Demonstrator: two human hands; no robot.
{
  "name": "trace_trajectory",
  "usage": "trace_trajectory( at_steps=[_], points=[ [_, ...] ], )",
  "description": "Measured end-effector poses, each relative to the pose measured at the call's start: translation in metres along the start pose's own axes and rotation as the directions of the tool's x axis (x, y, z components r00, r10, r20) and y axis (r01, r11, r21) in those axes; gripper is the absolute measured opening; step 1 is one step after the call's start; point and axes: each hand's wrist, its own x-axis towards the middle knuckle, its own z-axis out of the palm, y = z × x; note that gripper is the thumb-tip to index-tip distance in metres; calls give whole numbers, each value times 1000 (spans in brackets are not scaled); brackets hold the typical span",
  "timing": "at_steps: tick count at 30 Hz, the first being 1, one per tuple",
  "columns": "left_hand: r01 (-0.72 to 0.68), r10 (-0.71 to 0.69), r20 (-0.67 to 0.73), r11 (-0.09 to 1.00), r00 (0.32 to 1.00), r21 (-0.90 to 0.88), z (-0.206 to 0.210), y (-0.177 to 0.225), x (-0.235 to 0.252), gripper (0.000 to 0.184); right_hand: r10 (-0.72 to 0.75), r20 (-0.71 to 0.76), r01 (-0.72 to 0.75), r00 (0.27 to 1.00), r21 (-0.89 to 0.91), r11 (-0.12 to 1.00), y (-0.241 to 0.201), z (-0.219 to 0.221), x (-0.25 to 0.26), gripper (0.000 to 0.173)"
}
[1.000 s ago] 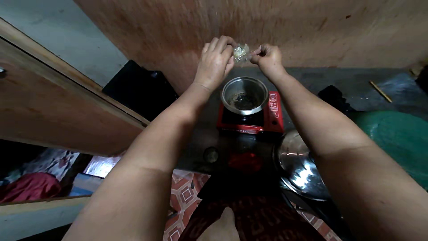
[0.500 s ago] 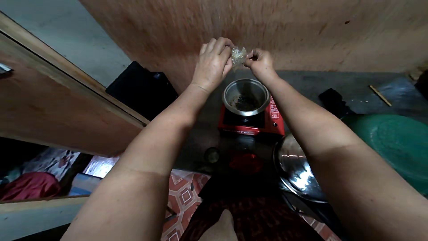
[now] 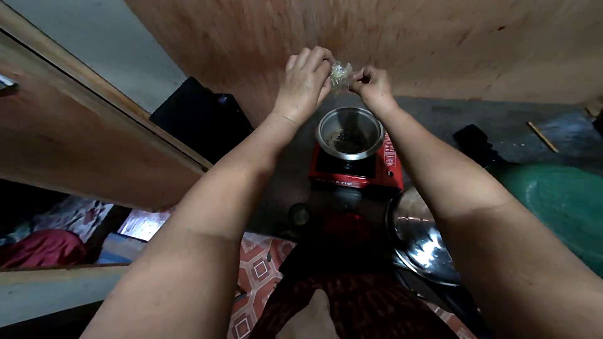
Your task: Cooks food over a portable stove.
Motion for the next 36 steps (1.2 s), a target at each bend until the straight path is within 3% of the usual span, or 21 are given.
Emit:
trace_trajectory(
  at_steps=[11,21,28,36],
  points=[
    [-24,22,-50,999,999,-40,7,11,-1,21,-18,-24,18,1000,0,1000,18,-16,-26,19],
    [63,-55,57,988,997,-143,28,30,-18,25,-2,14,3,1000,-97,995,45,-15,-50,21],
    [11,-14,-18,987,1000,-158,45,27,-23,20,44,-19,-45,999,-77,996,53,-14,-53,15],
    [36,-29,38,984,999,-175,38,27,-16,24,39,-32,-41,999,-67,997,49,-17,-54,16]
  ],
)
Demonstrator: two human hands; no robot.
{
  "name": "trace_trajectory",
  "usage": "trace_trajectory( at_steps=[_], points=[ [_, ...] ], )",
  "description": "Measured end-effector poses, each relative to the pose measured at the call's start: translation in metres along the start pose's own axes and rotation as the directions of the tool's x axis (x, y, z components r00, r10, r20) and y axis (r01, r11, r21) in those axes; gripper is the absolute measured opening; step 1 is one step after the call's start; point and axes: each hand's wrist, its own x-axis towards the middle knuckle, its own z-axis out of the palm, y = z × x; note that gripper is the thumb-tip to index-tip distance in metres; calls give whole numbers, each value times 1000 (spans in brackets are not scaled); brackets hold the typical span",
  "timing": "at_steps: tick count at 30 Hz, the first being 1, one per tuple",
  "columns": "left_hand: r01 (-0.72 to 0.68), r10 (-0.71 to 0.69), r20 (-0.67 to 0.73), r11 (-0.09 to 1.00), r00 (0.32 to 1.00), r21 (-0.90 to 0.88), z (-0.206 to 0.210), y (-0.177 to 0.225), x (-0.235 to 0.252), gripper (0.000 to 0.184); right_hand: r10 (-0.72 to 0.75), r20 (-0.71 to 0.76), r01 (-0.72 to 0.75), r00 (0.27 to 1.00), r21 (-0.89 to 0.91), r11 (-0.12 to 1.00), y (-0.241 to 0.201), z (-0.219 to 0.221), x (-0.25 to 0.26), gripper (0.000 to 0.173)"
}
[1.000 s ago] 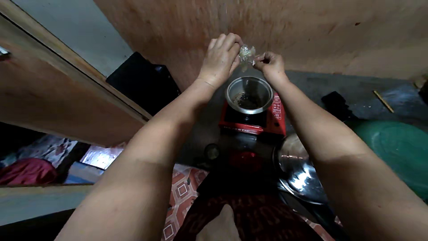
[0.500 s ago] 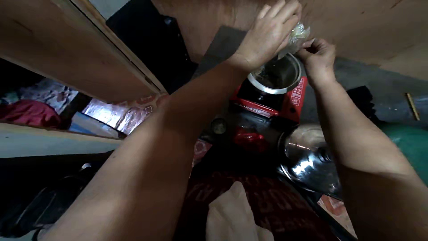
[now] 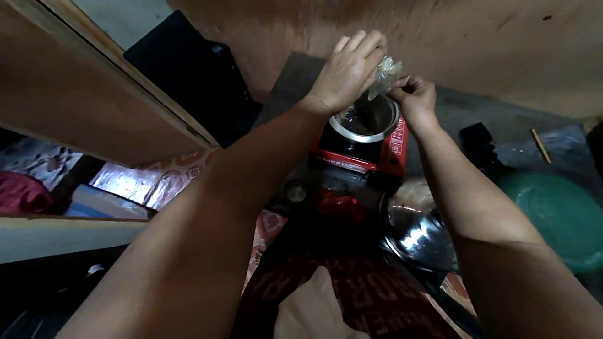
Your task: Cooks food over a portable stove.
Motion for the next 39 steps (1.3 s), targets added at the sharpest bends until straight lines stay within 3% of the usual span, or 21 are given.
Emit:
trace_trajectory(
  at_steps=[13,15,17,20,22,26,29,31,33,34,36,37,39],
  points=[
    [-3,7,-92,999,996,42,2,1,-11,18,-41,-44,43,998,48,998,1,1,0,14],
    [32,-32,-12,999,999,8,11,2,-24,21,-12,-11,12,1000,2,1000,11,5,-4,14],
    [155,-154,53,988,987,-14,20,3,-34,21,-7,-16,6,1000,-48,999,15,7,-1,16],
    [440,-420,222,897,880,-49,27,10,-52,22,-6,70,21,998,-214,977,17,11,-3,19],
    [570,-517,316,816,795,-100,29,12,-67,25,-45,124,84,991,-328,941,6,10,-3,21],
    [683,-604,334,696,723,-220,23,12,-119,34,-280,285,378,917,-395,837,-27,14,0,20],
    [819,-644,512,506,568,-271,-16,24,-174,46,-431,417,582,800,-365,727,-56,25,-8,21],
    [854,-577,631,381,519,-354,-54,38,-218,47,-497,478,665,724,-295,685,-72,37,-20,20],
    [828,-410,720,308,560,-469,-108,64,-254,41,-558,507,723,657,-214,657,-85,50,-33,17],
    [767,-296,708,286,641,-574,-133,77,-273,44,-582,513,742,631,-182,645,-90,57,-39,16],
    [559,-126,546,260,828,-787,-173,108,-304,61,-596,536,757,598,-133,639,-97,70,-52,14],
    [489,-82,485,252,871,-835,-189,125,-312,66,-592,555,755,585,-107,647,-100,76,-59,14],
    [381,5,395,257,919,-888,-214,151,-322,60,-577,590,744,564,-60,666,-99,90,-73,13]
  ],
)
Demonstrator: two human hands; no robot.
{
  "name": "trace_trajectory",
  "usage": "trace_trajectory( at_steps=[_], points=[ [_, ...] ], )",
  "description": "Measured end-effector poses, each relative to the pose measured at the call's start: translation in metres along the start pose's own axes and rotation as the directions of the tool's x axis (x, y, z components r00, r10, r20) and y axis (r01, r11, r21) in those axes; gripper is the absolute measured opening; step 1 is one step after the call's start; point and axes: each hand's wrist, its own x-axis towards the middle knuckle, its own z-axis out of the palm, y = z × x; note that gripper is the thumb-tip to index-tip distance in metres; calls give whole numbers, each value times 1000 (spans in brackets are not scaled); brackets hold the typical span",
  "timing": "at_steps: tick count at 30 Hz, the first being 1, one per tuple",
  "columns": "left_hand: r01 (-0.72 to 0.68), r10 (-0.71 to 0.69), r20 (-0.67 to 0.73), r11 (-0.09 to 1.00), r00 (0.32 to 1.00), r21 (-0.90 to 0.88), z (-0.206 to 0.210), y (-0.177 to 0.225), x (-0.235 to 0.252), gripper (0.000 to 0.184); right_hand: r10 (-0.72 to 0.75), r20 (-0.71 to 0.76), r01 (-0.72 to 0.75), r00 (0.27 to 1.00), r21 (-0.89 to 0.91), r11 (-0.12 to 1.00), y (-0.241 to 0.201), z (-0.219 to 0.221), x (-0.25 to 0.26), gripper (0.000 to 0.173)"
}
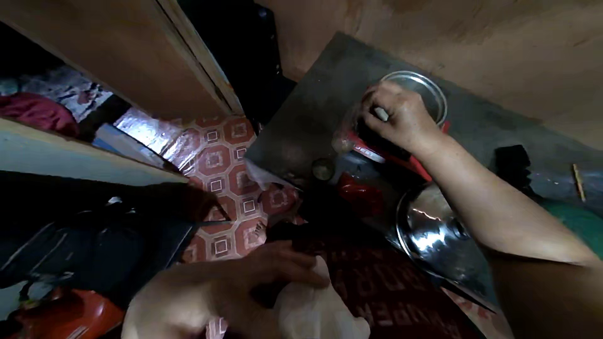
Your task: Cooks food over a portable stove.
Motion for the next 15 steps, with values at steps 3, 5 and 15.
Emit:
trace_trajectory(
  at_steps=[3,5,15],
  points=[
    [-90,87,73,995,994,34,18,12,-14,51,-8,51,7,999,30,1000,-12,30,-8,15],
    [-115,113,56,993,992,33,26,9,-19,47,7,92,-11,996,42,999,-17,49,-17,15],
    [-152,150,-28,981,988,-121,35,8,-29,28,255,361,-266,897,-21,964,-33,137,-58,20]
  ],
)
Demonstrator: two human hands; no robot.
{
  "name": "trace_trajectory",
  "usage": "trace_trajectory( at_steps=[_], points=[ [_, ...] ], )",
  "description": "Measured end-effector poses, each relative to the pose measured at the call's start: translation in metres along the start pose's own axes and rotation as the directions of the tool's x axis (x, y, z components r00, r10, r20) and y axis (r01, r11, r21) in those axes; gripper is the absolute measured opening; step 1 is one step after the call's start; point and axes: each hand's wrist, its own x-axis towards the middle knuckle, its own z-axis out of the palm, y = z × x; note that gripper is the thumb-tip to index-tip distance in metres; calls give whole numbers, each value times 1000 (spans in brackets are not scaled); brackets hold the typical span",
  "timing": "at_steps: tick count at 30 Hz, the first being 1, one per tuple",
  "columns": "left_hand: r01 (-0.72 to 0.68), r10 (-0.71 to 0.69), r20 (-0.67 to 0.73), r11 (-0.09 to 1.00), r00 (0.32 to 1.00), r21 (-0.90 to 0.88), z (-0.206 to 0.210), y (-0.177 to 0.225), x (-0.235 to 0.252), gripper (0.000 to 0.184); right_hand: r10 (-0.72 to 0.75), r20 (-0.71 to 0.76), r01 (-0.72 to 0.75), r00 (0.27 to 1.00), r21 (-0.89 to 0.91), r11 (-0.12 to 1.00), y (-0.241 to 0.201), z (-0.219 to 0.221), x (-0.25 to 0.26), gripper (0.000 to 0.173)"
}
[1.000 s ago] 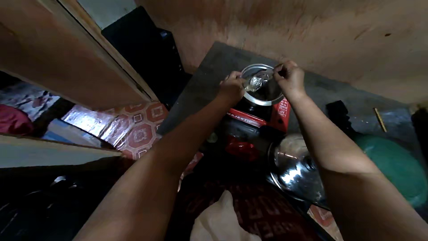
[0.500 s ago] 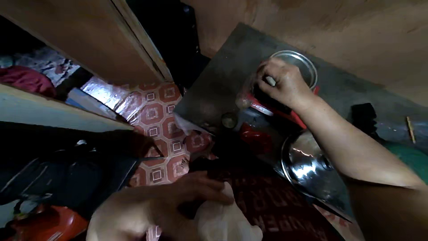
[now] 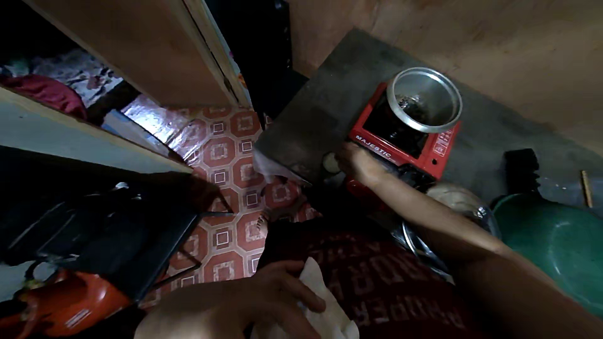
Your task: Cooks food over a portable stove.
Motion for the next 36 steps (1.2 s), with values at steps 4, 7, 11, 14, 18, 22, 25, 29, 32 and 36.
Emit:
trace_trajectory(
  at_steps=[4,7,11,14,18,22,25,29,32,36],
  points=[
    [-6,6,28,1000,1000,-28,-4,-3,4,25,207,189,-215,960,20,976,-18,22,-6,31],
    [2,0,36,998,999,-59,-8,-9,7,22,212,194,-215,958,-7,977,-22,25,-10,36],
    [120,-126,-122,991,985,-52,-17,-30,8,32,272,-97,-253,957,173,952,4,0,-39,29],
    [271,-263,-282,963,923,-12,-29,-61,30,30,549,144,-567,823,170,806,37,-2,-77,58],
    [601,-564,-304,799,767,33,-40,-104,104,25,607,337,-680,720,165,714,60,35,-117,82],
    [746,-743,-184,555,644,369,-39,-187,178,31,671,272,-704,690,467,535,62,40,-143,65],
    [688,-780,-183,383,598,616,-32,-252,205,52,666,296,-680,684,590,435,59,28,-155,61],
    [578,-719,-145,403,680,710,-29,-275,213,30,618,294,-639,729,614,463,57,5,-162,57],
    [586,-698,-167,419,696,693,-30,-273,208,29,620,212,-549,755,723,421,63,10,-166,60],
    [824,-790,-280,447,546,348,-35,-269,209,35,685,81,-539,724,686,489,70,23,-159,74]
  ],
)
